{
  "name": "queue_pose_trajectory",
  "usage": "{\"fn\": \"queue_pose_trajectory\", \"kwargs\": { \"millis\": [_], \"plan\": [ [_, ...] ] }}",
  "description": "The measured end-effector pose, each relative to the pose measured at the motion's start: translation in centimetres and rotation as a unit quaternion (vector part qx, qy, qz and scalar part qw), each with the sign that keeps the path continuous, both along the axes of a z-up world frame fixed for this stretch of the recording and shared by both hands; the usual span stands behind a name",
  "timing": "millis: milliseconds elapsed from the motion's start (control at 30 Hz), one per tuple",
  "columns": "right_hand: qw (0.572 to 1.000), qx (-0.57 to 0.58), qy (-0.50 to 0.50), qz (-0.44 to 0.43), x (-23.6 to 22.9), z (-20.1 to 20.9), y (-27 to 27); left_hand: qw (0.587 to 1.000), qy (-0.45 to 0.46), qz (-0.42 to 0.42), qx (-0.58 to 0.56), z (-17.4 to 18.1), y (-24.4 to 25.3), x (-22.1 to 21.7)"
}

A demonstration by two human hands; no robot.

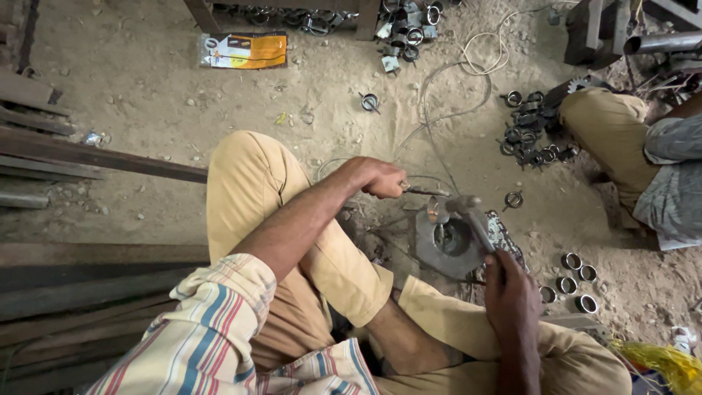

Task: The person sits on the floor and uses a hammer to strike a metal ring held by pliers on a metal anvil. The person repeatedly adjusts the ring's position and hammers it to shape the metal.

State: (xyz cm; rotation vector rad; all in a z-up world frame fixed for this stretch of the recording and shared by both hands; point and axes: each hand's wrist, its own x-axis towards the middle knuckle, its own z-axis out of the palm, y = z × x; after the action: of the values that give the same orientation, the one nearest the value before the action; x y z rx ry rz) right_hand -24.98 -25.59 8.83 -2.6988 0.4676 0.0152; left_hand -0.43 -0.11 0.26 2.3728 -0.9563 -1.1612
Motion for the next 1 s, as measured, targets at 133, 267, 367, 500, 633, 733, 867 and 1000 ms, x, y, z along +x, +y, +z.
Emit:
{"fn": "queue_pose_trajectory", "kwargs": {
  "millis": [133,267,367,500,633,733,867,1000],
  "plan": [
    [0.996,-0.041,-0.073,0.039,-0.2,0.1,0.0,1.0,0.012,0.002,-0.023,0.4,0.1,-0.1],
    [0.999,-0.02,-0.047,0.016,-0.3,0.2,0.0,1.0,0.01,0.001,0.001,1.0,0.2,-0.3],
    [0.998,0.008,-0.059,0.012,-0.2,0.5,0.1,1.0,0.007,0.004,-0.004,1.2,0.0,-0.2],
    [0.997,-0.023,-0.064,0.022,-0.3,0.5,0.5,1.0,-0.007,0.006,-0.003,0.4,0.2,-0.2],
    [0.994,-0.037,-0.101,0.017,-0.6,0.6,0.4,0.997,-0.046,-0.021,-0.066,-0.3,0.1,0.0],
    [0.988,-0.057,-0.141,0.004,-0.6,0.6,0.1,0.991,-0.053,0.008,-0.123,0.0,0.2,0.6],
    [0.976,-0.056,-0.207,-0.027,-0.6,0.8,-0.5,0.958,-0.103,0.078,-0.257,1.5,0.0,0.9],
    [0.966,0.076,-0.221,-0.108,-0.6,1.2,-0.7,0.86,-0.245,0.116,-0.433,3.4,0.3,0.6]
  ]
}}
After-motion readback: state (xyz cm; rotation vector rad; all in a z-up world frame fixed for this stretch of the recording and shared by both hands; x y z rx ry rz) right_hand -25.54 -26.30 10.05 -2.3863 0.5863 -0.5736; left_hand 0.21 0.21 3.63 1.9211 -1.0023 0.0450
